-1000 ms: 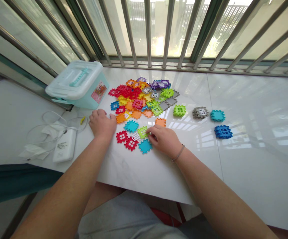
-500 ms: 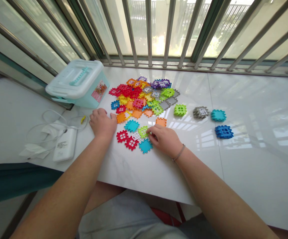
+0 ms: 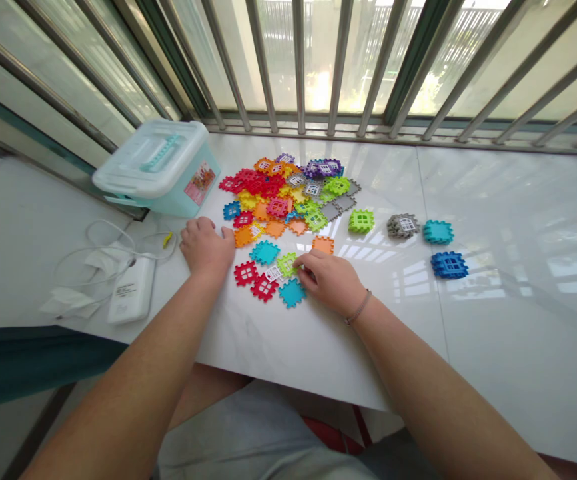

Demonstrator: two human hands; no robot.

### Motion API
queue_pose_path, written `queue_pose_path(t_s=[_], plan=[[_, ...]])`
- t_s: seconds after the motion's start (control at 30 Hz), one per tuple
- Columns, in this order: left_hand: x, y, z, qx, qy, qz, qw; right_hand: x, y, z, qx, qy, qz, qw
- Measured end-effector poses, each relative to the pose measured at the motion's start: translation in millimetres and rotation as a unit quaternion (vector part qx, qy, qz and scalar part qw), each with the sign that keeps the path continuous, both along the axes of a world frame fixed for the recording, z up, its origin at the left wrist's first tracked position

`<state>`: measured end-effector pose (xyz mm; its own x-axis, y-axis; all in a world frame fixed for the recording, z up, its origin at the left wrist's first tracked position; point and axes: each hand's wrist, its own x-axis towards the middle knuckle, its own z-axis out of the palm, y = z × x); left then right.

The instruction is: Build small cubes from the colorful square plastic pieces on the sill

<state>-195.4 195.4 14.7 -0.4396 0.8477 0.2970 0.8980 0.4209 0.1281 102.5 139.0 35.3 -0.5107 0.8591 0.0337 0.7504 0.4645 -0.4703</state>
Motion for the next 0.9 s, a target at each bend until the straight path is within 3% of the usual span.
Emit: queue_pose_path(t_s=[0.9], plan=[[1.7,-0.9,2.5,-0.004,-0.004,0.004,1.0,-0.1,0.2,2.2,-0.014,-0.014,0.0,1.0]])
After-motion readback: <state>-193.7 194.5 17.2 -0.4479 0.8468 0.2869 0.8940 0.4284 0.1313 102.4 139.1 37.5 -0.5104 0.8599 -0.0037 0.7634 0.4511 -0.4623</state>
